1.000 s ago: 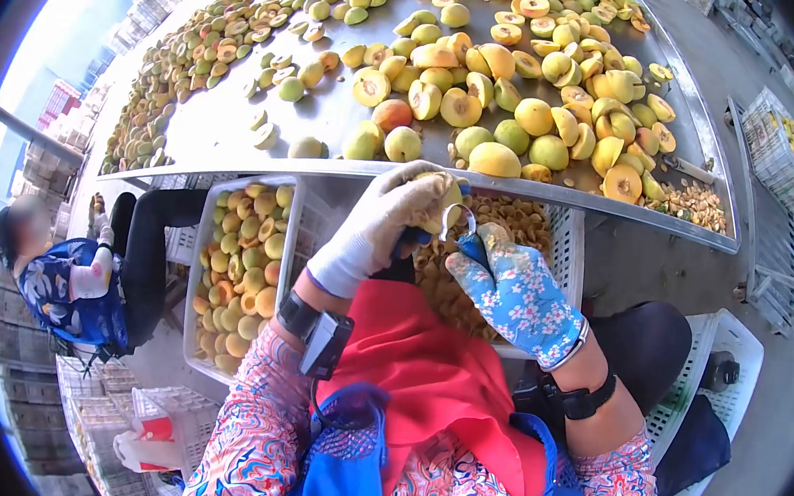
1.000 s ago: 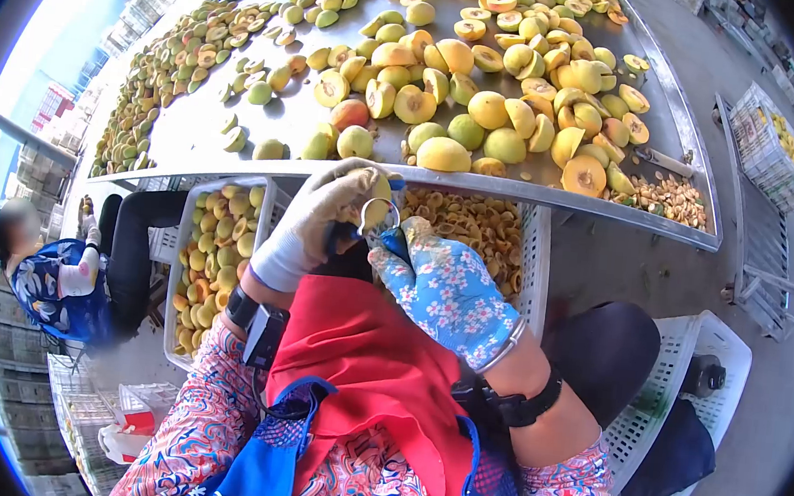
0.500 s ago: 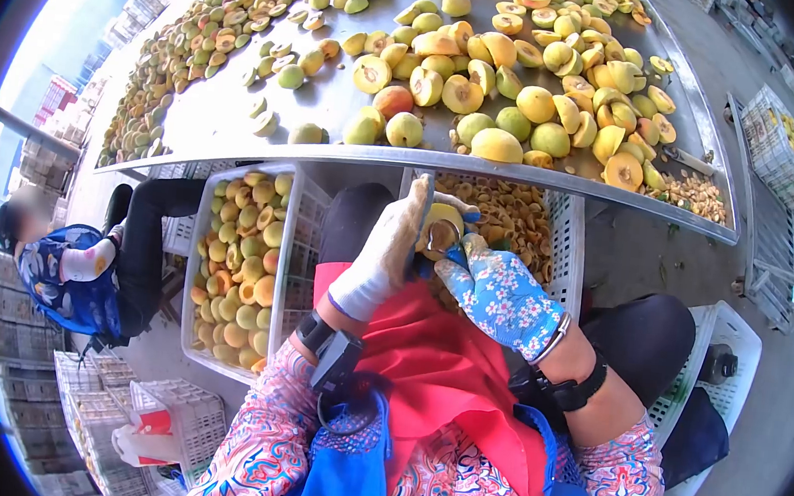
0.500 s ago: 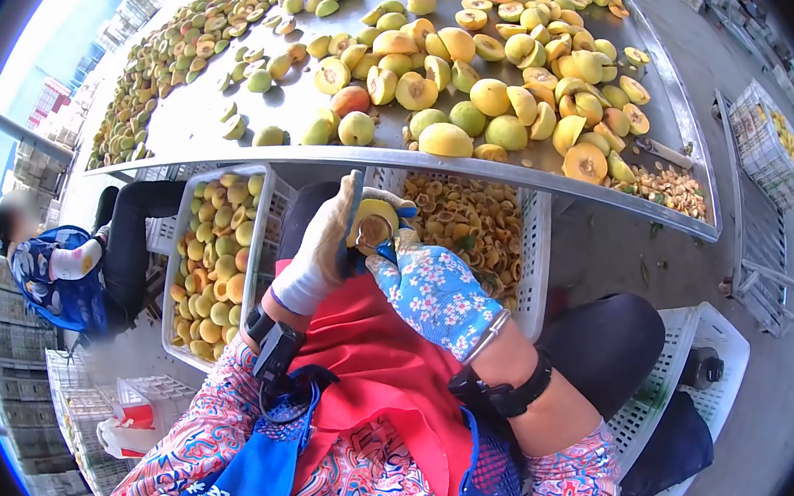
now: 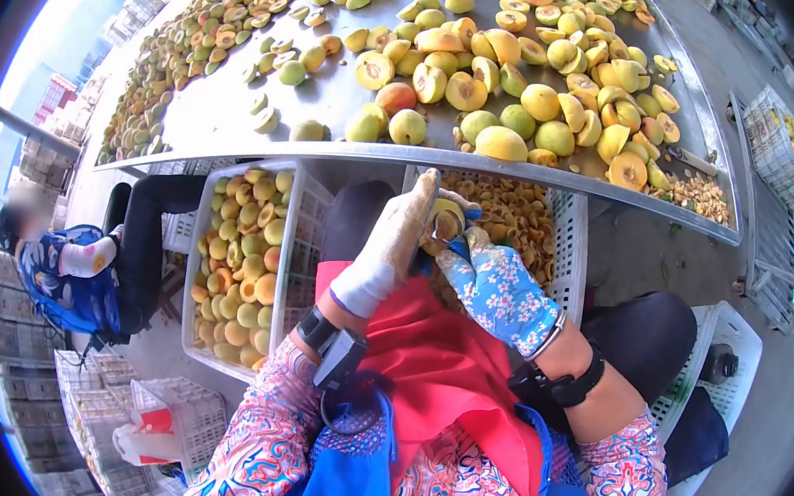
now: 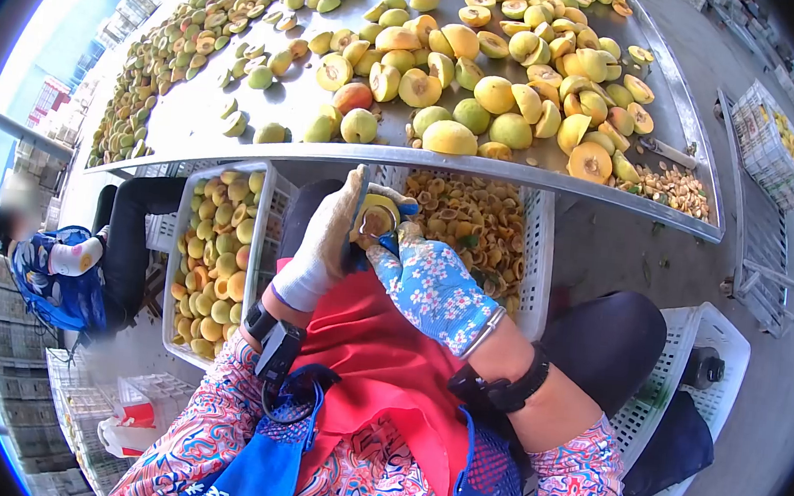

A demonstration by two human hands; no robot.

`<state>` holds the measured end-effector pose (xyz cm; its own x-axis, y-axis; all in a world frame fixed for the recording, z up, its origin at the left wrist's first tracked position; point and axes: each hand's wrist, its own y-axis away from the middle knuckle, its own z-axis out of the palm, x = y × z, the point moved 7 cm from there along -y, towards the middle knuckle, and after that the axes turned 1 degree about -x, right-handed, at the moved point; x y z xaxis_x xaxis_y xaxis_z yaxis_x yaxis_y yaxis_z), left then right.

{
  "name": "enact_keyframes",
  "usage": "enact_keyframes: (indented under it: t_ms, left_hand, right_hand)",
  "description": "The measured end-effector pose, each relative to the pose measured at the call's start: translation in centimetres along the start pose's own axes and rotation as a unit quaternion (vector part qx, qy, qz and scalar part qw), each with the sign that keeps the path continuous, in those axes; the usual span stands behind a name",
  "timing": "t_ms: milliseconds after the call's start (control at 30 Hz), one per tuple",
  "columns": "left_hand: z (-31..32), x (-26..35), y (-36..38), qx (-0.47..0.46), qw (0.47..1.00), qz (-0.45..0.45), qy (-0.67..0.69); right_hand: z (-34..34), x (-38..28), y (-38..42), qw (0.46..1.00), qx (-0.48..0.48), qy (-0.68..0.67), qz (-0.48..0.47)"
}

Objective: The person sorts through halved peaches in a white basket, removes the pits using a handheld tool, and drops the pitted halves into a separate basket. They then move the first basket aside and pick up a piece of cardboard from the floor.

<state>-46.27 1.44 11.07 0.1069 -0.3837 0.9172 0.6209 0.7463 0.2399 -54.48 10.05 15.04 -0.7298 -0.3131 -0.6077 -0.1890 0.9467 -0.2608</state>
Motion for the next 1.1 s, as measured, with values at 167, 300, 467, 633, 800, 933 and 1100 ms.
enact_keyframes:
  t_ms: [167,300,467,633,800,933,1100]
  left_hand:
    - [0.8,0.6,0.6,-0.016,0.996,-0.038,-0.075]
    - [0.1,-0.2,0.2,-0.041,0.984,-0.109,-0.132]
    - [1.5,-0.6,0.7,-0.027,0.998,0.058,0.030]
    - [-0.2,-1.1,1.2,0.066,0.994,0.077,-0.026]
    - [-0.1,-0.7,1.5,0.045,0.991,0.120,-0.036]
    - [-0.1,-0.8,1.4,0.037,0.987,0.155,-0.003]
    - [0.5,-0.5,1.3,0.059,0.989,0.124,0.061]
  right_hand:
    - [1.5,0.4,0.2,0.995,-0.084,0.041,-0.018]
    - [1.7,0.6,0.4,0.995,-0.087,0.032,-0.041]
    - [0.4,1.6,-0.1,0.962,-0.037,-0.214,0.166]
    - [2.3,1.5,1.1,0.827,-0.173,-0.418,0.333]
    - [3.2,0.7,1.5,0.749,-0.195,-0.520,0.361]
    - [4.0,0.6,2.2,0.621,-0.209,-0.661,0.365]
    - [4.7,-0.1,2.2,0.467,-0.242,-0.778,0.343]
